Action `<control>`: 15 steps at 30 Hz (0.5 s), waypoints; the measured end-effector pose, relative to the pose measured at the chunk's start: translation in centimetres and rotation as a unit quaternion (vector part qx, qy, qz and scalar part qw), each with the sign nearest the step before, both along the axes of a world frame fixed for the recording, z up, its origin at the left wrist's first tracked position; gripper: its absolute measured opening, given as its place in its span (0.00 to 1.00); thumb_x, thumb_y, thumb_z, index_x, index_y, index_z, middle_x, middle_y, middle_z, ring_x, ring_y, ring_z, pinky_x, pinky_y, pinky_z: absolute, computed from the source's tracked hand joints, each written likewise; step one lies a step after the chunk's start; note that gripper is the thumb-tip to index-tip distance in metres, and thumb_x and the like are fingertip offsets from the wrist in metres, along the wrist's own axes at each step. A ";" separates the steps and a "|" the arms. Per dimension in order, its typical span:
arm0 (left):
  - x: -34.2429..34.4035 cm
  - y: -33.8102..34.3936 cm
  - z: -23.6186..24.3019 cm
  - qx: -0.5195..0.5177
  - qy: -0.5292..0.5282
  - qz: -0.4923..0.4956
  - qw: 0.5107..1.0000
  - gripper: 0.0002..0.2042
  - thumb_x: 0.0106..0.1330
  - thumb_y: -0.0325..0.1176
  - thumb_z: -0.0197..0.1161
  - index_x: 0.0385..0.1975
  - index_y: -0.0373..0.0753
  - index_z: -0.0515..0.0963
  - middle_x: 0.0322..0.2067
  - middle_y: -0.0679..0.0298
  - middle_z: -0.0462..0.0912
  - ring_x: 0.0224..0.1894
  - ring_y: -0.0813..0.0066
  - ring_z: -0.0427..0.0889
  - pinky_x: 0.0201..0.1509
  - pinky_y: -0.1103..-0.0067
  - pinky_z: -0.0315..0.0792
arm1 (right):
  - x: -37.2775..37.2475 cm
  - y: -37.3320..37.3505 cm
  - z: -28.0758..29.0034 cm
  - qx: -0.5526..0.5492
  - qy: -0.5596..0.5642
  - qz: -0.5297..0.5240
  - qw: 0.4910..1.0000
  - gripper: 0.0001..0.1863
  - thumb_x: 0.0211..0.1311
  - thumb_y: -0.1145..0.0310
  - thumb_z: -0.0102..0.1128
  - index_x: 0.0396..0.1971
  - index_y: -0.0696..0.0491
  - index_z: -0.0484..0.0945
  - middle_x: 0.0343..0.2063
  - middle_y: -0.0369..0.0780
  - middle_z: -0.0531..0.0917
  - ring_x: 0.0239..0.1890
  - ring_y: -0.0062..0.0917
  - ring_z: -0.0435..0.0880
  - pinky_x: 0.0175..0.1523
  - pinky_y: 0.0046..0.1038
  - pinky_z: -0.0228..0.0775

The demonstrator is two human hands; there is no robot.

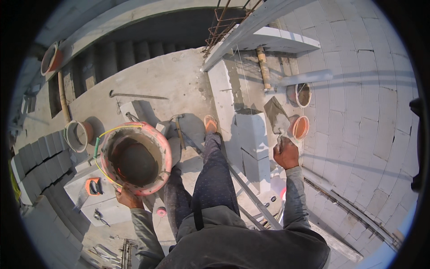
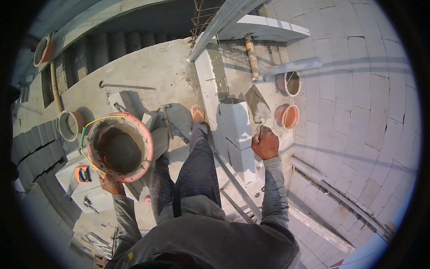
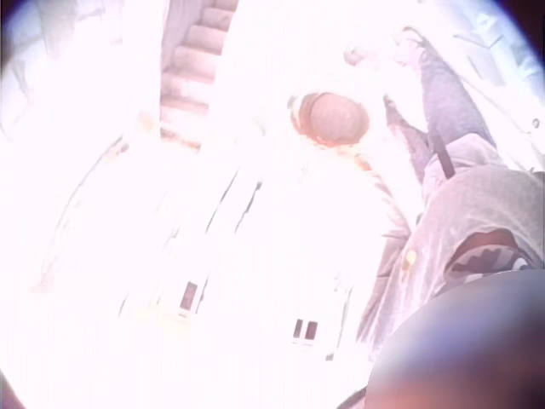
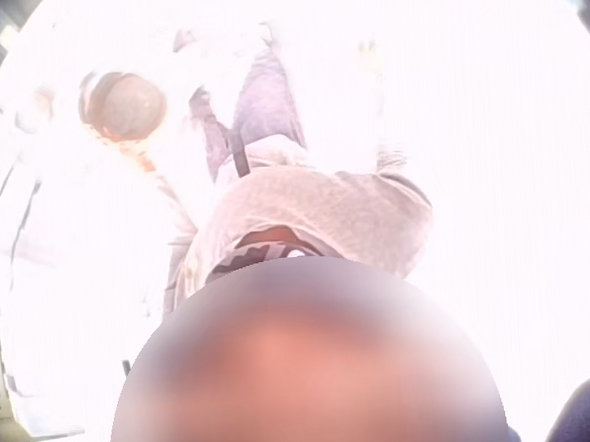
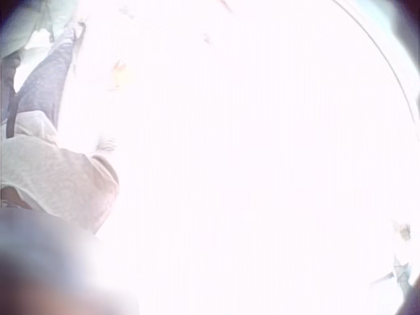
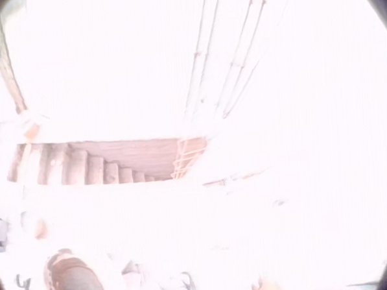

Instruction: The person cuts a concrete block with a hand saw, applies mortar with a trowel, and places the block onto a wall. They tap the block into position and continue applying mortar to secure it.

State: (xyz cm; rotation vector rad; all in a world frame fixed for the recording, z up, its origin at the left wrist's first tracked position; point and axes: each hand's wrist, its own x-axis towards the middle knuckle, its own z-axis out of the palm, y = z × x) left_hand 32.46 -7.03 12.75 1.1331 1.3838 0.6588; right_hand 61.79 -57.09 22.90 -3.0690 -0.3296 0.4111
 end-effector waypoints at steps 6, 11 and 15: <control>1.6 -1.5 -0.3 -0.001 -0.039 -0.012 0.999 0.14 0.62 0.30 0.62 0.44 0.30 0.74 0.36 0.61 0.80 0.36 0.72 0.80 0.41 0.77 0.76 | 2.0 2.0 -3.4 -0.264 0.052 0.052 0.962 0.12 0.59 0.69 0.58 0.41 0.57 0.81 0.41 0.45 0.80 0.39 0.40 0.85 0.41 0.41 0.77; 2.3 -2.0 -0.8 -0.044 -0.033 0.016 0.998 0.13 0.61 0.30 0.62 0.43 0.30 0.74 0.36 0.62 0.80 0.35 0.71 0.80 0.41 0.77 0.76 | -1.0 3.3 -6.5 -0.377 0.082 0.082 0.919 0.14 0.66 0.67 0.54 0.45 0.58 0.81 0.42 0.41 0.77 0.41 0.37 0.81 0.41 0.41 0.75; 2.3 -1.8 -1.6 -0.065 -0.048 0.021 0.996 0.11 0.61 0.28 0.62 0.40 0.32 0.74 0.33 0.62 0.80 0.32 0.73 0.80 0.37 0.77 0.75 | -2.5 3.0 -1.4 -0.373 0.061 0.104 0.920 0.10 0.65 0.69 0.53 0.41 0.57 0.78 0.38 0.44 0.79 0.39 0.38 0.82 0.38 0.39 0.76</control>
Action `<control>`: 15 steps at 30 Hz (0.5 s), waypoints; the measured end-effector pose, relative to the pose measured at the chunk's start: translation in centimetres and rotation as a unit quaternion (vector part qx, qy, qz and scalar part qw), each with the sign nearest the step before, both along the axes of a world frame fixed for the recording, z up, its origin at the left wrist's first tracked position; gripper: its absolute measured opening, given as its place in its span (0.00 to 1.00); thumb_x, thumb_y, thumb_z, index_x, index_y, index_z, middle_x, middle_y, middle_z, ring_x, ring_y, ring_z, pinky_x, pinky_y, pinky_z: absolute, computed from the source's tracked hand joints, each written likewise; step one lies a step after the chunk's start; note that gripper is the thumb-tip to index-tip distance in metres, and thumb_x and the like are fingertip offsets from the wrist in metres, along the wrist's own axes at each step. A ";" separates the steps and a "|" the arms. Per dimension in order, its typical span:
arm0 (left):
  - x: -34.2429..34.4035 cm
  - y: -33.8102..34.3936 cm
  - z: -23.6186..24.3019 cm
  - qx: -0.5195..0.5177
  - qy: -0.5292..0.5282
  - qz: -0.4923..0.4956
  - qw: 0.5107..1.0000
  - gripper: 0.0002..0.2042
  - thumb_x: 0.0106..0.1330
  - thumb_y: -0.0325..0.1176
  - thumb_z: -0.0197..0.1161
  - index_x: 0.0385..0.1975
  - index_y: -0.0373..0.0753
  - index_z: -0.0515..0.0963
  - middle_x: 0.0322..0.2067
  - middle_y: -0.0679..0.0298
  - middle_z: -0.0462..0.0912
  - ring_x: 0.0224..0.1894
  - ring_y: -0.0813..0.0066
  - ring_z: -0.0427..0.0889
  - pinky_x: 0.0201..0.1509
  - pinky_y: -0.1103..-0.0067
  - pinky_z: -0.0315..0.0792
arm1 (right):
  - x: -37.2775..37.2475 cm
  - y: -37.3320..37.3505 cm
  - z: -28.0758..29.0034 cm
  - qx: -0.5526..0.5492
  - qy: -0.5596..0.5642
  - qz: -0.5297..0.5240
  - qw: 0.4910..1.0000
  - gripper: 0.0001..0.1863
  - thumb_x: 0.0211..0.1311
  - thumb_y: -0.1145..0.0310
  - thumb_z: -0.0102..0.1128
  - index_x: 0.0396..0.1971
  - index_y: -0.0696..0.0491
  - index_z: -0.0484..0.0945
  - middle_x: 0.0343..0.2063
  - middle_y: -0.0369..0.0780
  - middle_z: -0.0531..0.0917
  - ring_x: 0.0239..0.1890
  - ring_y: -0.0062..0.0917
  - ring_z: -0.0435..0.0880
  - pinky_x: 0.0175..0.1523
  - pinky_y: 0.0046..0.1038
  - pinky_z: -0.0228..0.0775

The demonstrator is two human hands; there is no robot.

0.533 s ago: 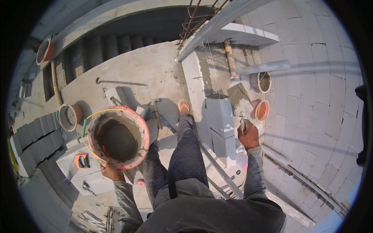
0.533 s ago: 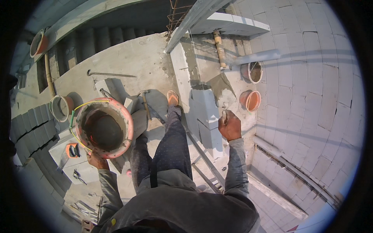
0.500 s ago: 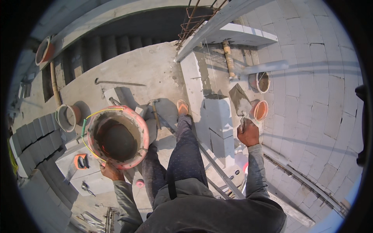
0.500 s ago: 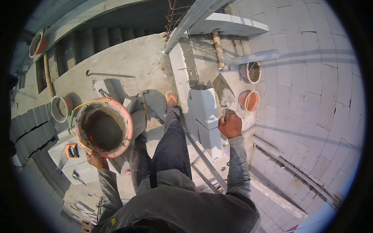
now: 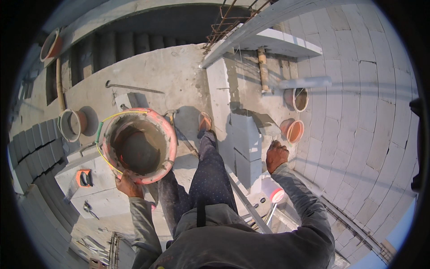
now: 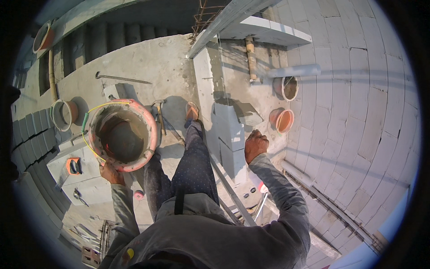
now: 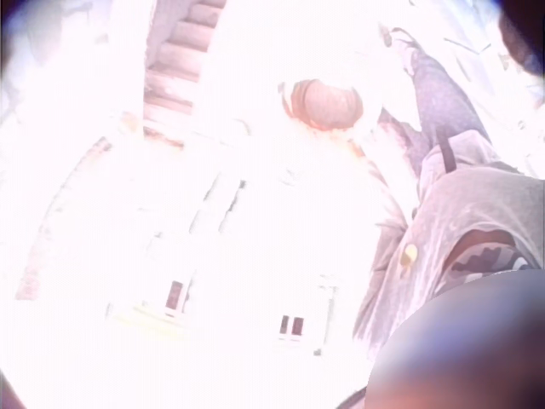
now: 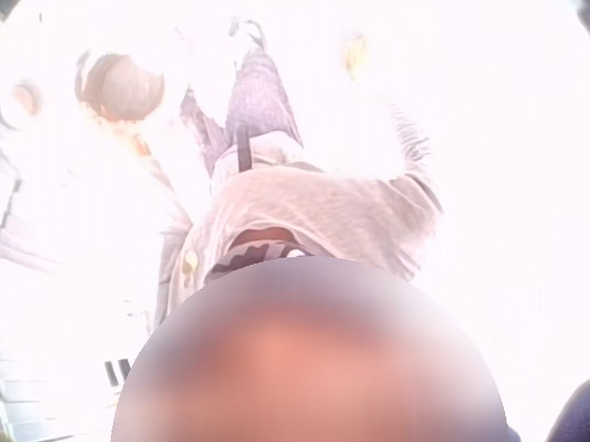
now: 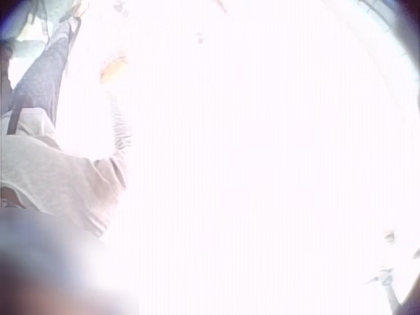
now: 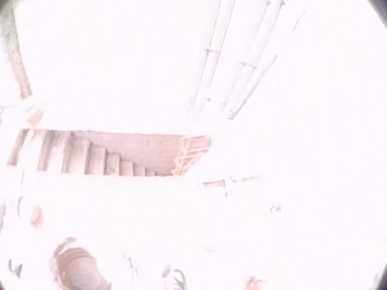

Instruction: The person cuts a concrete block with a hand saw, applies mortar with a trowel, and places the block onto a wall. They tap the block into position and continue applying mortar to secure it.

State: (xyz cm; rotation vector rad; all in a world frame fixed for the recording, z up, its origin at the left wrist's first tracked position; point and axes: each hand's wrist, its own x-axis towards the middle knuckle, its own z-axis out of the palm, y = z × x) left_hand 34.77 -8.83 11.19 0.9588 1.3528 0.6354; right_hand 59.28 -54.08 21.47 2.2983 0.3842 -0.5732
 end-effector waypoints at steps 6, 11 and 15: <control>1.0 -0.1 -2.6 0.001 0.049 -0.048 0.998 0.02 0.59 0.25 0.61 0.30 0.35 0.76 0.24 0.63 0.81 0.22 0.77 0.78 0.26 0.81 0.70 | -3.0 4.1 8.3 0.369 0.069 -0.017 0.927 0.19 0.54 0.68 0.63 0.44 0.65 0.78 0.34 0.52 0.81 0.33 0.47 0.85 0.41 0.42 0.78; 9.6 -3.0 -8.7 -0.084 0.051 -0.104 0.990 0.05 0.55 0.21 0.65 0.29 0.35 0.77 0.24 0.65 0.81 0.23 0.78 0.76 0.27 0.77 0.69 | 1.0 13.9 -1.8 0.547 0.271 -0.222 0.760 0.22 0.60 0.62 0.65 0.47 0.64 0.80 0.34 0.55 0.85 0.37 0.48 0.86 0.44 0.40 0.77; 14.2 -4.7 -14.8 -0.109 0.110 -0.109 0.982 0.04 0.57 0.23 0.66 0.28 0.35 0.77 0.23 0.63 0.81 0.23 0.77 0.77 0.26 0.77 0.69 | 1.9 21.8 -13.4 0.602 0.270 -0.225 0.717 0.21 0.64 0.64 0.63 0.51 0.62 0.80 0.31 0.51 0.86 0.35 0.41 0.88 0.41 0.35 0.78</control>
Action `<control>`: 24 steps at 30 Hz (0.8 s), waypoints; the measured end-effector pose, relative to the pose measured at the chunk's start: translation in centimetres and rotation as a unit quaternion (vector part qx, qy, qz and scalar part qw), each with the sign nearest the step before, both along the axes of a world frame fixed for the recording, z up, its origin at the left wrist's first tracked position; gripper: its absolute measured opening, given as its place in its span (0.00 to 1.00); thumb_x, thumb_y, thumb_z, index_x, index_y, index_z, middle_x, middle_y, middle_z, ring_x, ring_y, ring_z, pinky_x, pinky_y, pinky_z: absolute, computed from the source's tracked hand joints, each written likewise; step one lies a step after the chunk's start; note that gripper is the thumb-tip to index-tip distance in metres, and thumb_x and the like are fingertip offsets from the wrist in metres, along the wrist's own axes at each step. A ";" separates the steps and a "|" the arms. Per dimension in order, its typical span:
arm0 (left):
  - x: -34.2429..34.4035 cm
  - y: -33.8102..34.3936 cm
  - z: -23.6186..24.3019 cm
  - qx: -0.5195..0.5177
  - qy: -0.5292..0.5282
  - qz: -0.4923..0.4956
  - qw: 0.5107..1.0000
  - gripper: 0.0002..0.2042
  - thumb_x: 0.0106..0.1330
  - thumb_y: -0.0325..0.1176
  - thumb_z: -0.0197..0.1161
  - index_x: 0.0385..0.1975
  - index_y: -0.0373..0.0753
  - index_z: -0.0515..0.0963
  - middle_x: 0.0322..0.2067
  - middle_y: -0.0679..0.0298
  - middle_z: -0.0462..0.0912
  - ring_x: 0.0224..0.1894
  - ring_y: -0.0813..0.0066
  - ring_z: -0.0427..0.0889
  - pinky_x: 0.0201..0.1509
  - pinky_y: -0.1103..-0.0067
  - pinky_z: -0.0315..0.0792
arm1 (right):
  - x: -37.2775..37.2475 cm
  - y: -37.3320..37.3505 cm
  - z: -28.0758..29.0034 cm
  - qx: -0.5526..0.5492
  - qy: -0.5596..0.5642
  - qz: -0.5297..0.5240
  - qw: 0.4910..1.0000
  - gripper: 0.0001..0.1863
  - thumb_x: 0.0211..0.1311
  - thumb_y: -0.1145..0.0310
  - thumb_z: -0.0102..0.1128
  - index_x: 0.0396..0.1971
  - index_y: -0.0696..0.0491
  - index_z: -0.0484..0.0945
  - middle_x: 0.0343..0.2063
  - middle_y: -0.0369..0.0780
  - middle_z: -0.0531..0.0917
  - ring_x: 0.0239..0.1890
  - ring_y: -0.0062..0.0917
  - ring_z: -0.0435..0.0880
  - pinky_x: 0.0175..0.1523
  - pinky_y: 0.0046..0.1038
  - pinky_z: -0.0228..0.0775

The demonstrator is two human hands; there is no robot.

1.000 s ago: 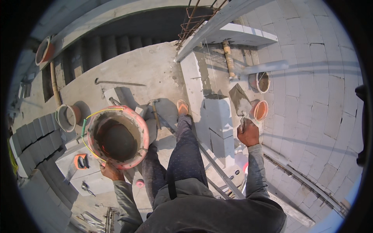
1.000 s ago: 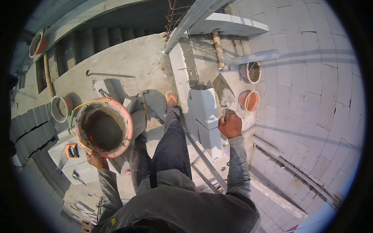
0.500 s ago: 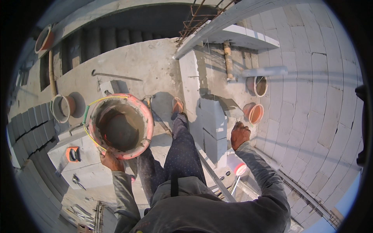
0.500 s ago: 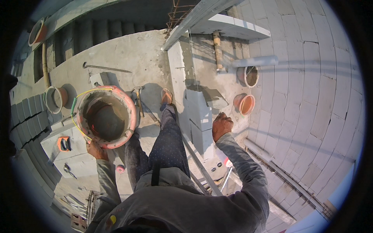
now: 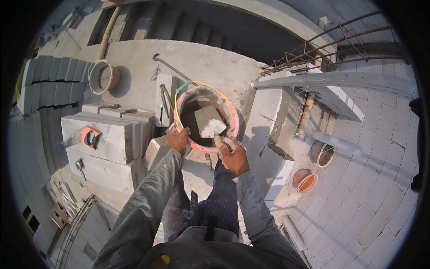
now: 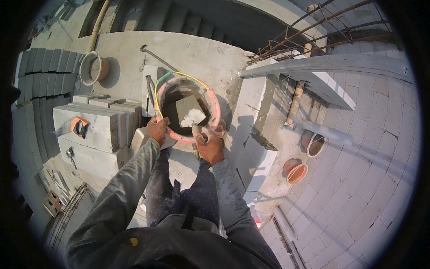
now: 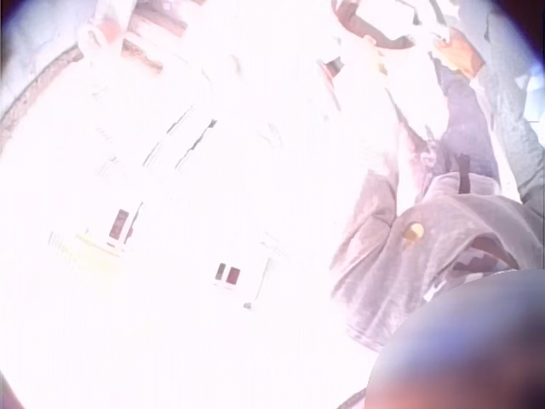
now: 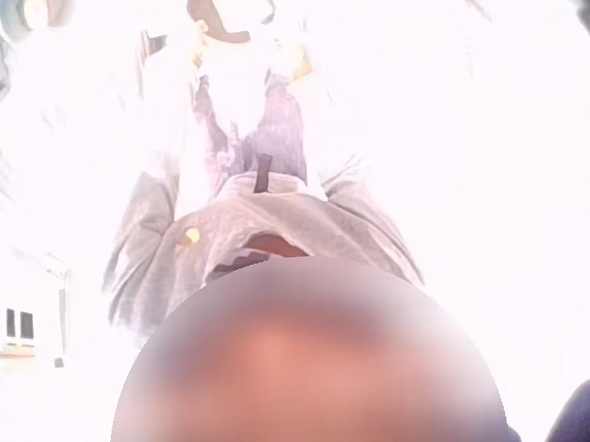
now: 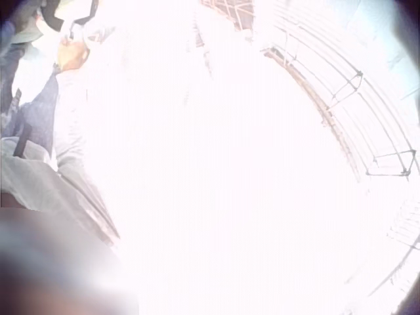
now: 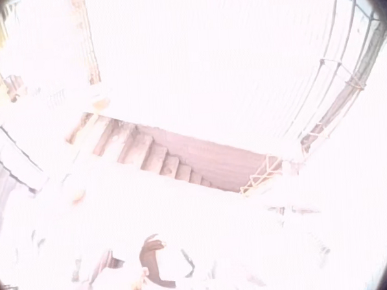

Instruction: The person cuts a concrete block with a hand saw, applies mortar with a trowel, and places the block onto a wall. They tap the block into position and continue applying mortar to secure it.

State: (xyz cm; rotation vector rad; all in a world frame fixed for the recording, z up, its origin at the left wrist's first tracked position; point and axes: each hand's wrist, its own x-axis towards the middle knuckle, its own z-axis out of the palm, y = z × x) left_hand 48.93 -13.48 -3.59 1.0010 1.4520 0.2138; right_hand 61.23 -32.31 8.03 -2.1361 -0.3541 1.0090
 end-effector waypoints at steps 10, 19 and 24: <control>11.8 -0.5 -17.7 -0.064 -0.140 0.095 0.984 0.06 0.54 0.20 0.65 0.31 0.33 0.77 0.22 0.63 0.80 0.20 0.76 0.76 0.21 0.77 0.70 | -10.3 -12.8 -8.1 -0.125 -0.071 0.022 0.989 0.19 0.66 0.61 0.57 0.48 0.60 0.83 0.39 0.51 0.86 0.39 0.46 0.87 0.47 0.39 0.79; 15.5 0.2 -31.9 -0.066 0.134 -0.091 0.985 0.20 0.54 0.31 0.74 0.43 0.26 0.77 0.38 0.49 0.85 0.38 0.61 0.86 0.36 0.68 0.77 | -13.5 -15.6 -11.4 -0.222 -0.080 -0.021 0.971 0.18 0.65 0.64 0.55 0.48 0.59 0.83 0.41 0.51 0.86 0.41 0.44 0.87 0.47 0.39 0.79; 2.8 4.0 -23.4 0.044 0.323 -0.691 0.646 0.39 0.47 0.62 0.74 0.55 0.39 0.79 0.51 0.56 0.85 0.58 0.53 0.81 0.61 0.54 0.71 | -13.9 -14.5 -10.6 -0.245 -0.041 -0.013 0.969 0.18 0.65 0.63 0.55 0.48 0.59 0.83 0.44 0.52 0.85 0.45 0.45 0.86 0.51 0.40 0.78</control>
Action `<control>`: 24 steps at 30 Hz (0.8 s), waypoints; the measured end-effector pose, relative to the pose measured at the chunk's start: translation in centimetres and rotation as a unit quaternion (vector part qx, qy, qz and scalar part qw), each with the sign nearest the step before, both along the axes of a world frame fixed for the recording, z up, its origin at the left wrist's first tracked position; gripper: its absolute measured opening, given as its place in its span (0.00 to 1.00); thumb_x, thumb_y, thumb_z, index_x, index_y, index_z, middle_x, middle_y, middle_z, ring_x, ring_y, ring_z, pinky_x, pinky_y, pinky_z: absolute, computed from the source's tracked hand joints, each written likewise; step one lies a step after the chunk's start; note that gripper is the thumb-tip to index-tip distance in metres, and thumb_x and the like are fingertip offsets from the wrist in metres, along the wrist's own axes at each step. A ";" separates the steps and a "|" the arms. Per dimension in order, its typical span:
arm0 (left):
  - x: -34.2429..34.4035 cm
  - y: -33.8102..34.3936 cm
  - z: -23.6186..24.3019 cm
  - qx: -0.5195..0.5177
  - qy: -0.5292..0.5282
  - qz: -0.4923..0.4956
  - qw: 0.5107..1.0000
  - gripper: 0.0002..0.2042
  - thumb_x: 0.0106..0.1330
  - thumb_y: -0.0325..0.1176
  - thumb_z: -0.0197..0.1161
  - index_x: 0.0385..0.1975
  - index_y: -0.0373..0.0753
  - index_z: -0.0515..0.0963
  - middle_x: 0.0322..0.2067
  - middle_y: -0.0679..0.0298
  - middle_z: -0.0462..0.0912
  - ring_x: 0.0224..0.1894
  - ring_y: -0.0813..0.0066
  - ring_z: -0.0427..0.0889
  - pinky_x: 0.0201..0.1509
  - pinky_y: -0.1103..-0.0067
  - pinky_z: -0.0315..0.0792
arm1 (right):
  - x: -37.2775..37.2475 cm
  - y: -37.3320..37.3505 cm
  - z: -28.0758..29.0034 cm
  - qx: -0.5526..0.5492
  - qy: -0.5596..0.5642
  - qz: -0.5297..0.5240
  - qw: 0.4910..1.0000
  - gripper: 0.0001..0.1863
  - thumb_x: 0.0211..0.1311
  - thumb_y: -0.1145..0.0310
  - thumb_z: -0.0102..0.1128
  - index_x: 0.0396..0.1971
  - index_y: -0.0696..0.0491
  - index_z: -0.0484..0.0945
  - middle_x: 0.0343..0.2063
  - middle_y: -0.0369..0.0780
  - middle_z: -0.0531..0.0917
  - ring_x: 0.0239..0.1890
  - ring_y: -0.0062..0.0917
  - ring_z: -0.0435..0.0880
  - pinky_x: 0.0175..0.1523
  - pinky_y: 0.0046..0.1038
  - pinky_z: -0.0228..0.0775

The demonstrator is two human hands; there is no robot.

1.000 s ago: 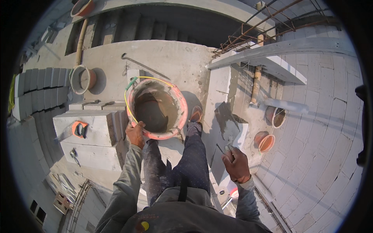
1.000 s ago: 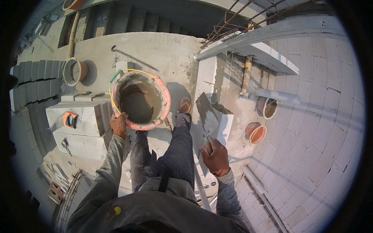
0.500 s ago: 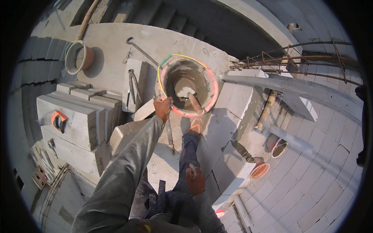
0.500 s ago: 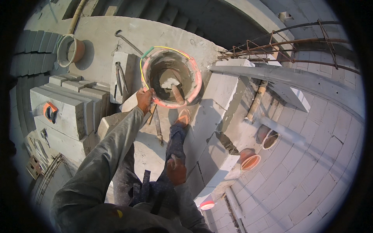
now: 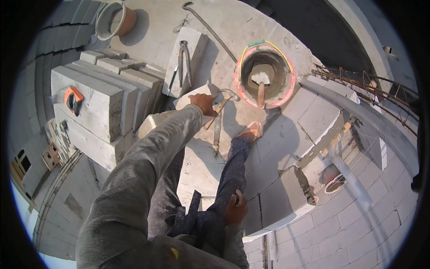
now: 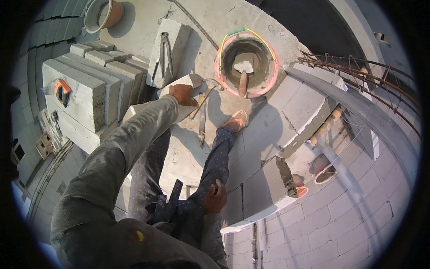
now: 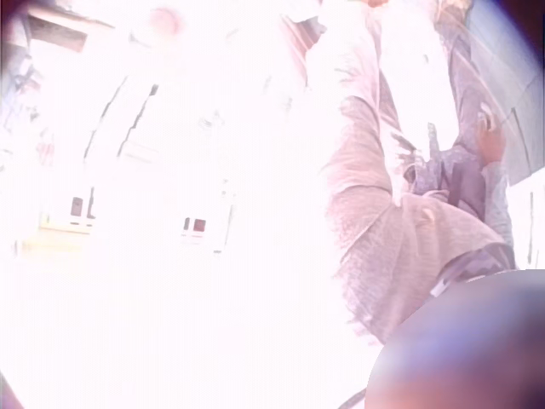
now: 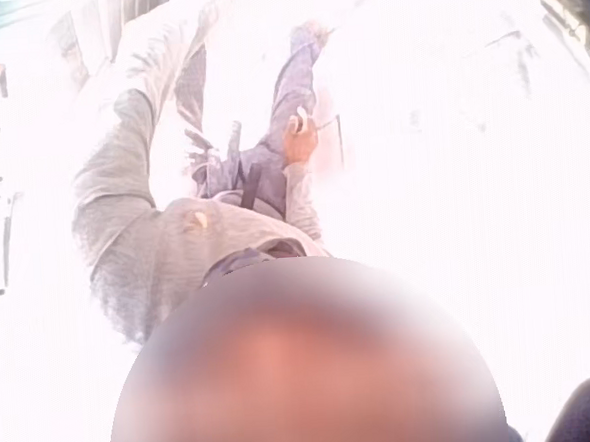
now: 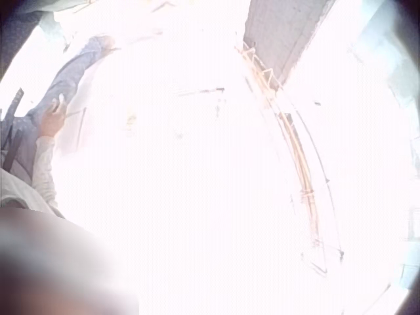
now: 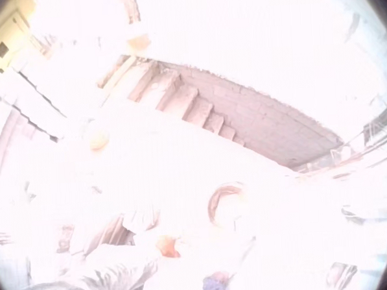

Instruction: The person cuts a concrete block with a hand saw, applies mortar with a trowel, and places the block onto a wall. They tap the block into position and continue applying mortar to secure it.

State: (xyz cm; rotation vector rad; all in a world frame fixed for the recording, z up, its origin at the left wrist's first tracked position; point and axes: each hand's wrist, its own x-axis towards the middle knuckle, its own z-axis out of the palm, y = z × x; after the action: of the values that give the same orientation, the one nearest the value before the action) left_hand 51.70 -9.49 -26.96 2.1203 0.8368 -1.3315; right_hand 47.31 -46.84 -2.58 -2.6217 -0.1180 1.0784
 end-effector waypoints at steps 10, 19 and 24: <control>-12.7 2.3 8.1 0.012 0.116 -0.130 0.985 0.52 0.46 0.46 0.77 0.74 0.42 0.58 0.56 0.50 0.78 0.59 0.52 0.79 0.58 0.65 0.77 | -3.6 2.4 -0.8 0.054 0.050 0.027 0.997 0.21 0.66 0.60 0.57 0.51 0.60 0.81 0.41 0.52 0.86 0.40 0.38 0.88 0.47 0.37 0.78; -15.9 -2.1 28.6 0.056 -0.063 -0.075 0.994 0.49 0.50 0.36 0.72 0.75 0.41 0.54 0.53 0.38 0.73 0.52 0.41 0.79 0.52 0.54 0.76 | -1.5 10.6 0.6 0.135 0.474 -0.406 0.770 0.50 0.65 0.43 0.62 0.72 0.61 0.49 0.56 0.56 0.75 0.49 0.45 0.83 0.51 0.44 0.81; -16.4 -7.5 41.7 0.164 -0.221 -0.241 0.931 0.36 0.62 0.34 0.61 0.73 0.41 0.60 0.55 0.35 0.73 0.51 0.37 0.78 0.55 0.56 0.73 | -1.0 18.8 5.7 0.257 0.503 -0.496 0.659 0.47 0.58 0.35 0.65 0.69 0.50 0.62 0.57 0.48 0.76 0.52 0.41 0.82 0.57 0.42 0.77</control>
State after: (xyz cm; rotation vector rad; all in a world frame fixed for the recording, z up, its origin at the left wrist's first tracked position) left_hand 35.31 -17.03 14.72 2.8769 0.3775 -0.8889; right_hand 46.32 -28.08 3.13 -0.9367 0.9636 1.4760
